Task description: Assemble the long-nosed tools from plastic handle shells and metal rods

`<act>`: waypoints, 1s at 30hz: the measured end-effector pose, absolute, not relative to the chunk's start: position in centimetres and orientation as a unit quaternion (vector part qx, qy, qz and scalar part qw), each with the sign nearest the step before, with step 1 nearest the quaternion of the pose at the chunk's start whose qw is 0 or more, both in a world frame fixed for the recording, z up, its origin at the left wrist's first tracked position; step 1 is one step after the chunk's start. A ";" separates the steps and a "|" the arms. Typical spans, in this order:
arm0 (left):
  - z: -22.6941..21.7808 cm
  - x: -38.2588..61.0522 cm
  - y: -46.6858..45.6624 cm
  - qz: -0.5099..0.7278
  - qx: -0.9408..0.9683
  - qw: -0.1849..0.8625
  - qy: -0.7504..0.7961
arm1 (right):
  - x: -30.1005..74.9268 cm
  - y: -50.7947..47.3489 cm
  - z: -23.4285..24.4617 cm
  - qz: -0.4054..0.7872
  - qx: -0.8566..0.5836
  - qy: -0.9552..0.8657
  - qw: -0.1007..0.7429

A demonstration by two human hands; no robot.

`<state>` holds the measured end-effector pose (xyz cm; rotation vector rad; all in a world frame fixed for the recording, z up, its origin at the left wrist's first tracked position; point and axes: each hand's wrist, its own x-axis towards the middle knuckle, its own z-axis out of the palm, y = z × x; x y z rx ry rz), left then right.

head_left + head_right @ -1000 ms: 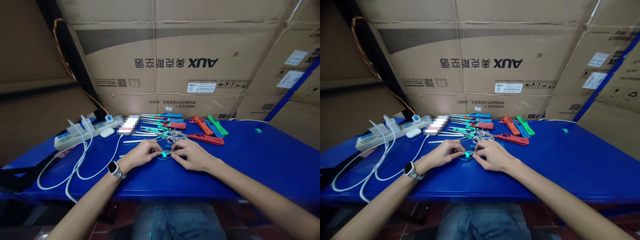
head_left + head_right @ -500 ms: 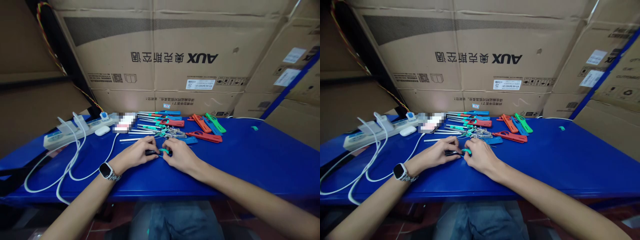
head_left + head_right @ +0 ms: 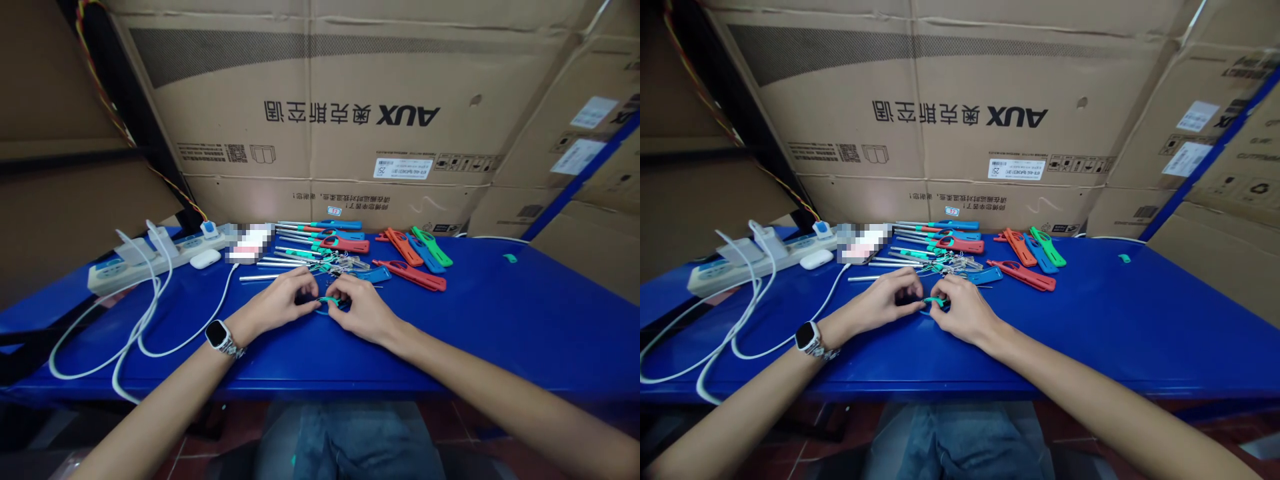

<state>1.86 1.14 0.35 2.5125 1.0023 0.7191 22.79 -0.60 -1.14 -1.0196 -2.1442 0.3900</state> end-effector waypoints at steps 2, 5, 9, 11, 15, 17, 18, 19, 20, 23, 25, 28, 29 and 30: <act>0.3 2.1 1.3 0.253 0.870 0.193 0.376 | 22.8 -0.8 -1.2 0.142 -0.398 -0.836 0.350; 0.4 2.4 1.3 0.234 0.860 0.226 0.392 | 22.8 -1.0 -1.1 0.134 -0.407 -0.838 0.336; 0.6 2.5 1.0 0.245 0.846 0.242 0.407 | 22.8 -1.2 -0.8 0.102 -0.423 -0.844 0.313; 0.5 2.5 0.9 0.250 0.841 0.243 0.414 | 22.6 -1.4 -0.6 0.067 -0.439 -0.847 0.294; 0.3 2.6 1.0 0.256 0.834 0.241 0.424 | 22.2 -1.7 -0.1 0.019 -0.475 -0.844 0.249; 0.2 2.6 1.0 0.259 0.833 0.244 0.423 | 22.0 -1.7 0.1 0.016 -0.482 -0.844 0.233; 0.2 2.6 1.0 0.261 0.833 0.245 0.422 | 21.9 -1.6 0.2 0.016 -0.483 -0.845 0.227; 0.2 2.6 1.1 0.263 0.833 0.247 0.419 | 21.9 -1.5 0.3 0.015 -0.484 -0.846 0.223; 0.2 2.6 1.1 0.265 0.833 0.247 0.417 | 21.9 -1.4 0.4 0.014 -0.483 -0.847 0.221; 0.1 2.6 1.1 0.272 0.830 0.249 0.419 | 21.9 -1.0 0.8 0.018 -0.476 -0.851 0.220; 0.0 2.6 1.1 0.273 0.827 0.251 0.423 | 22.0 -0.7 1.0 0.028 -0.471 -0.856 0.211; -0.2 2.7 1.0 0.271 0.825 0.252 0.427 | 22.1 -0.7 1.3 0.035 -0.460 -0.867 0.188; -0.2 2.8 1.0 0.272 0.825 0.250 0.428 | 22.1 -0.7 1.4 0.032 -0.457 -0.870 0.180; -0.3 2.8 1.1 0.273 0.825 0.247 0.428 | 22.1 -0.8 1.5 0.028 -0.457 -0.872 0.173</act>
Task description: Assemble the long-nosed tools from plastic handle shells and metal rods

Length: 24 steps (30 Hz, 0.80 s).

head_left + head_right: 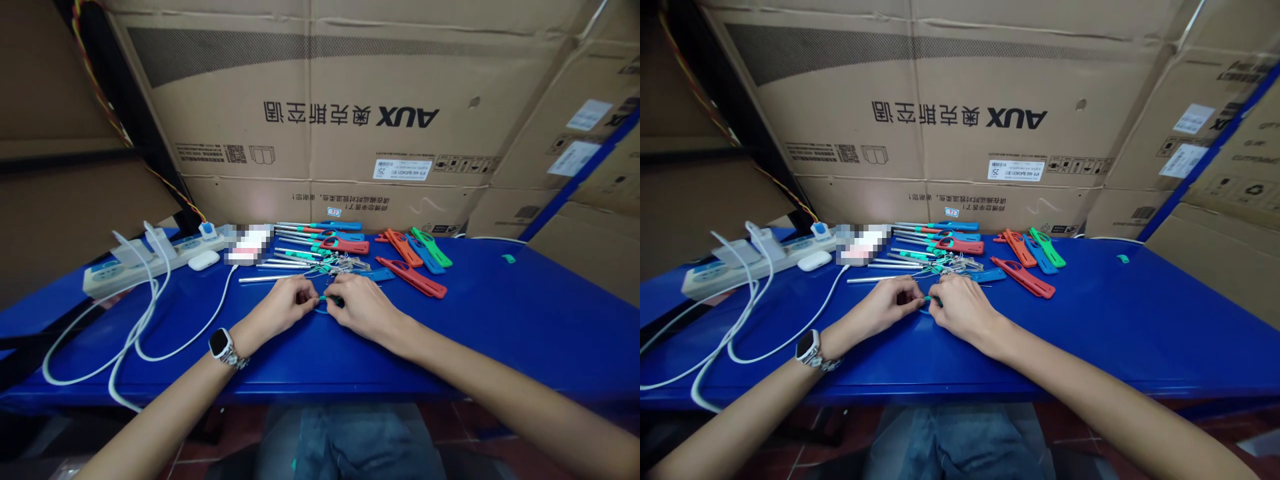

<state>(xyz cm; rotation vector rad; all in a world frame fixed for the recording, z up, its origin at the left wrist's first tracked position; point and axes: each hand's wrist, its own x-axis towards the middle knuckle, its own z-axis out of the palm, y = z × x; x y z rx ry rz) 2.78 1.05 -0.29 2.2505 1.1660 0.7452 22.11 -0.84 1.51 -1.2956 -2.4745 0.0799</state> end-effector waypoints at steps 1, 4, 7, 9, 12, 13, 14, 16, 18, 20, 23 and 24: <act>-0.4 2.8 1.1 0.275 0.826 0.245 0.426 | 22.1 -1.0 1.6 0.022 -0.458 -0.873 0.166; -0.5 2.8 1.2 0.278 0.828 0.242 0.422 | 22.0 -1.4 1.6 -0.002 -0.457 -0.878 0.143; -0.6 2.8 1.2 0.278 0.827 0.243 0.423 | 22.1 -1.7 1.3 -0.020 -0.453 -0.880 0.139; -0.5 2.8 1.1 0.277 0.827 0.245 0.424 | 22.2 -1.6 0.9 -0.017 -0.458 -0.875 0.156; -0.3 2.9 0.9 0.276 0.827 0.244 0.424 | 22.4 -1.4 0.3 -0.008 -0.467 -0.864 0.187; -0.2 2.9 0.8 0.276 0.827 0.242 0.426 | 22.4 -1.4 0.1 -0.006 -0.469 -0.861 0.196; -0.2 2.9 0.8 0.275 0.827 0.240 0.427 | 22.4 -1.3 0.0 -0.005 -0.470 -0.859 0.202; -0.2 3.0 0.8 0.274 0.827 0.236 0.430 | 22.3 -1.2 0.0 -0.004 -0.470 -0.858 0.208; -0.3 3.0 0.7 0.274 0.827 0.232 0.432 | 22.3 -1.1 0.0 -0.005 -0.466 -0.861 0.204; -0.3 3.1 0.7 0.276 0.828 0.226 0.432 | 22.2 -1.1 0.0 -0.007 -0.465 -0.863 0.197; -0.5 3.2 0.8 0.281 0.828 0.219 0.434 | 22.2 -1.0 0.0 -0.003 -0.468 -0.862 0.197; -0.5 3.2 0.8 0.281 0.828 0.218 0.434 | 22.2 -0.9 0.1 0.001 -0.470 -0.860 0.201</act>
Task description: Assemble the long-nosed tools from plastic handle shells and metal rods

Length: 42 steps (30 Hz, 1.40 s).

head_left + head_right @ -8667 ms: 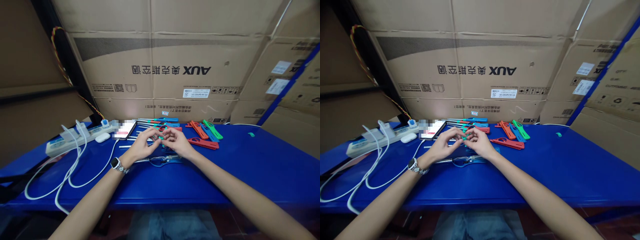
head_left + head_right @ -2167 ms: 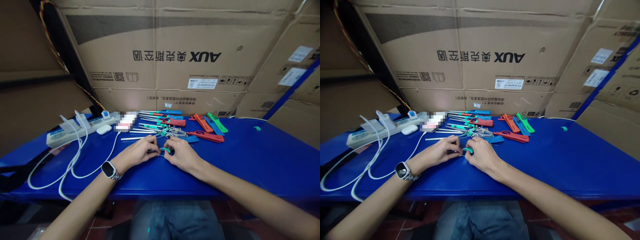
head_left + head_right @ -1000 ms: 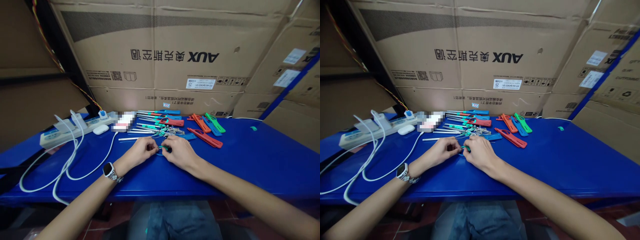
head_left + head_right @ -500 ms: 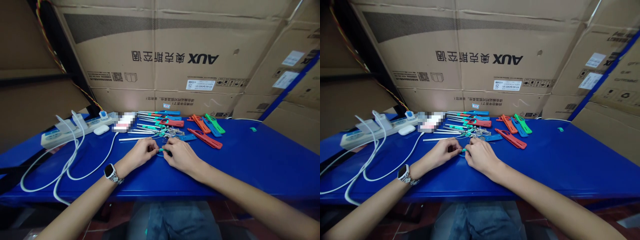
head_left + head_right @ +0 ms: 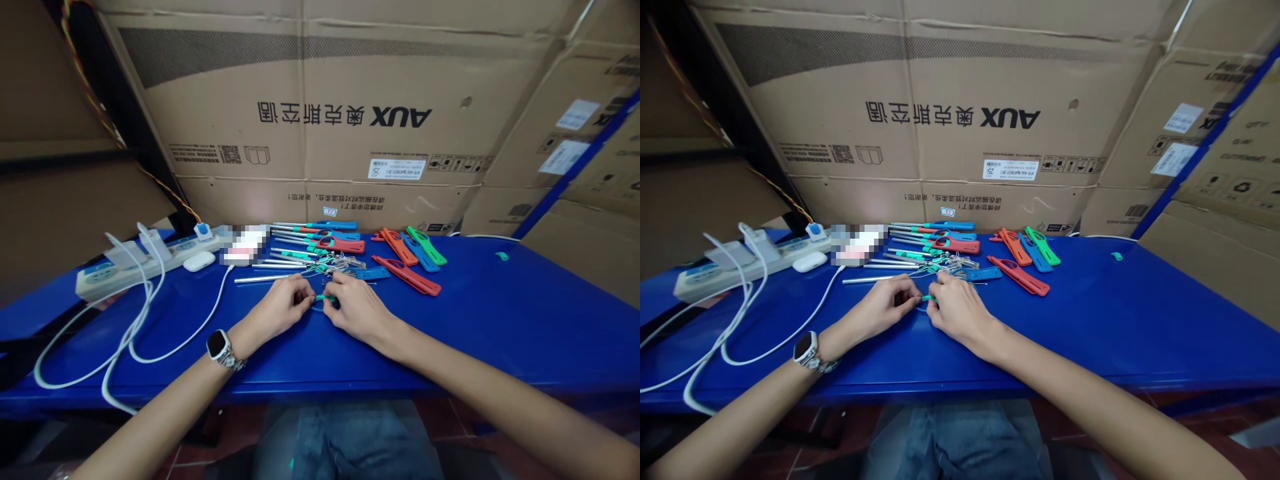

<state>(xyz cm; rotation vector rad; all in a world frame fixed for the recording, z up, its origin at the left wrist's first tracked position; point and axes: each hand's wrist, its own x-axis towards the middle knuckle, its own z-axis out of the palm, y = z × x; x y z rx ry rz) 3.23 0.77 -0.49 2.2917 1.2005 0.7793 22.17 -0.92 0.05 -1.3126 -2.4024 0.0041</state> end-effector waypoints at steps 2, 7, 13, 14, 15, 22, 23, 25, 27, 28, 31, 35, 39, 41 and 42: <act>-0.5 3.3 0.8 0.282 0.828 0.218 0.433 | 22.1 -0.8 0.1 0.014 -0.473 -0.856 0.208; -0.6 3.2 0.8 0.283 0.826 0.217 0.437 | 21.9 -0.6 0.3 0.017 -0.479 -0.855 0.195; -0.8 3.1 0.9 0.278 0.834 0.205 0.431 | 22.3 -0.8 0.3 0.017 -0.449 -0.874 0.184; -0.8 3.0 1.0 0.275 0.837 0.202 0.428 | 22.5 -0.9 0.3 0.019 -0.441 -0.878 0.185; -0.8 2.9 1.1 0.271 0.841 0.199 0.424 | 22.6 -1.1 0.3 0.020 -0.435 -0.881 0.186; -0.3 2.2 1.2 0.238 0.878 0.154 0.386 | 23.9 -1.0 0.1 0.072 -0.396 -0.890 0.215; -0.2 2.0 1.1 0.233 0.883 0.146 0.381 | 24.1 -1.0 0.1 0.096 -0.397 -0.886 0.221; 0.0 1.8 0.9 0.226 0.887 0.140 0.378 | 24.5 -0.8 0.3 0.130 -0.400 -0.877 0.231; 0.1 1.7 0.7 0.221 0.891 0.139 0.372 | 25.0 -0.6 0.5 0.133 -0.397 -0.879 0.230; 0.2 1.7 0.6 0.218 0.894 0.138 0.366 | 25.2 -0.4 0.7 0.126 -0.393 -0.882 0.226; 0.2 1.7 0.6 0.203 0.907 0.131 0.345 | 25.9 0.0 1.0 0.107 -0.382 -0.895 0.204; 0.1 1.5 1.0 0.195 0.914 0.128 0.331 | 26.4 0.3 0.8 0.087 -0.370 -0.904 0.194; -0.1 1.3 1.2 0.195 0.919 0.119 0.321 | 26.4 0.5 0.5 0.049 -0.356 -0.913 0.191; -0.2 1.2 1.2 0.195 0.920 0.117 0.319 | 26.3 0.5 0.5 0.030 -0.345 -0.921 0.177; -0.1 1.2 1.2 0.194 0.920 0.116 0.320 | 26.3 0.6 0.5 0.023 -0.341 -0.925 0.169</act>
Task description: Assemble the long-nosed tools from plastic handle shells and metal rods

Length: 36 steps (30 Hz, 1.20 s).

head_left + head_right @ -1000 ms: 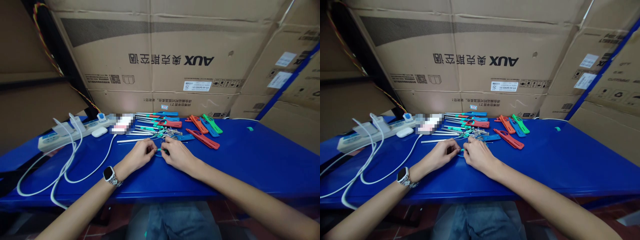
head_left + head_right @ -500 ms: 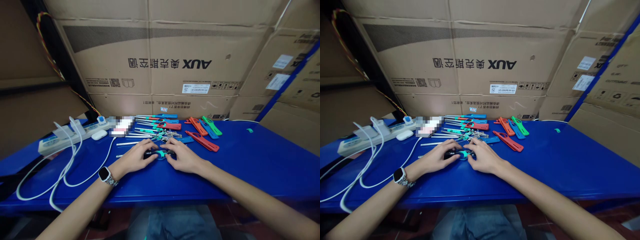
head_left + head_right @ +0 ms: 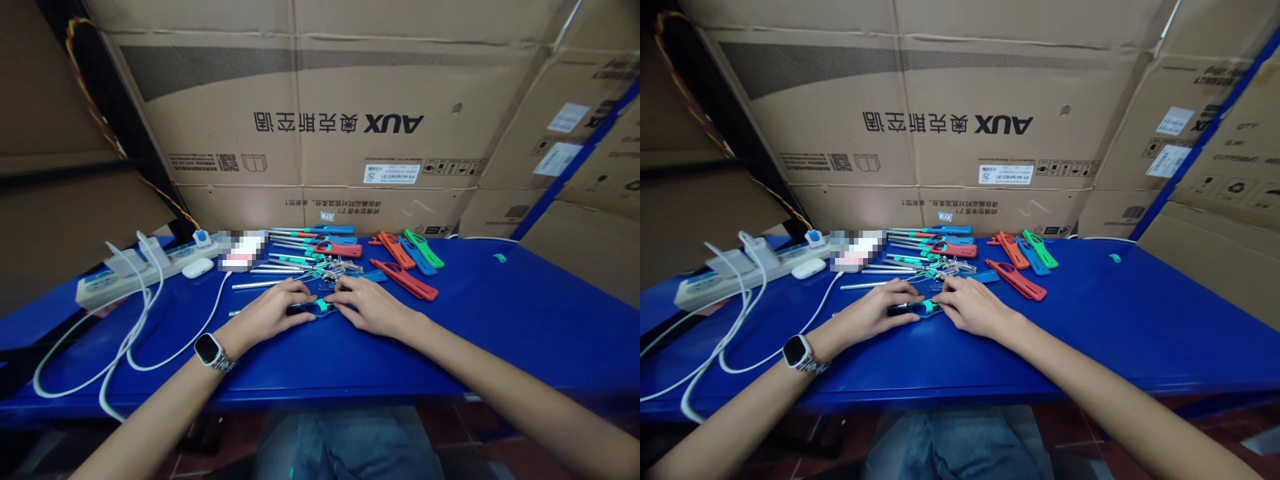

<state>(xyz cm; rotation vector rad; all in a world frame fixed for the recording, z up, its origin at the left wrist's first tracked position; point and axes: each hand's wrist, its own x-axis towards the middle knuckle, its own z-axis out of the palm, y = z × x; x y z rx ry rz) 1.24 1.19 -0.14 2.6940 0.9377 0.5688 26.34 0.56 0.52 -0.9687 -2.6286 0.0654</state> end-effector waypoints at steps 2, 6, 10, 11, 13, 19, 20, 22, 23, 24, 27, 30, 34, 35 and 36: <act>-0.1 1.3 1.2 0.192 0.920 0.113 0.323 | 26.3 0.5 0.6 0.013 -0.337 -0.928 0.155; 0.2 0.9 1.2 0.192 0.920 0.096 0.328 | 26.3 0.1 0.9 0.013 -0.337 -0.930 0.149; 0.3 0.2 1.1 0.179 0.926 0.074 0.324 | 26.2 -0.1 0.9 0.013 -0.340 -0.928 0.150; 0.3 0.0 1.1 0.176 0.927 0.073 0.324 | 26.2 -0.1 0.9 0.011 -0.339 -0.929 0.150; 0.2 -0.2 1.0 0.182 0.923 0.086 0.329 | 26.1 0.1 0.8 0.011 -0.335 -0.930 0.153; 0.2 -0.4 1.0 0.219 0.890 0.153 0.369 | 26.0 0.6 0.7 0.034 -0.332 -0.928 0.164; 0.2 -0.4 1.1 0.219 0.892 0.157 0.362 | 26.0 0.7 0.7 0.037 -0.331 -0.929 0.165; 0.3 -0.4 1.1 0.222 0.895 0.163 0.351 | 26.0 0.7 0.7 0.042 -0.329 -0.929 0.165; 0.3 -0.4 1.1 0.223 0.895 0.164 0.349 | 25.9 0.7 0.7 0.047 -0.329 -0.929 0.165; 0.3 -0.4 1.0 0.222 0.895 0.162 0.350 | 25.9 0.6 0.8 0.054 -0.330 -0.928 0.166; 0.4 -0.4 0.7 0.225 0.890 0.140 0.372 | 26.0 0.5 1.0 0.095 -0.330 -0.921 0.187; 0.8 -0.1 0.6 0.246 0.885 0.106 0.380 | 26.8 0.9 1.3 0.121 -0.330 -0.903 0.248; 2.2 1.9 1.8 0.243 0.898 0.063 0.362 | 29.0 2.4 1.4 0.084 -0.387 -0.878 0.269; 2.5 2.8 2.3 0.233 0.902 0.054 0.358 | 29.6 2.9 1.4 0.067 -0.408 -0.875 0.252; 2.9 3.7 2.9 0.224 0.907 0.047 0.354 | 30.1 3.3 1.4 0.054 -0.427 -0.872 0.233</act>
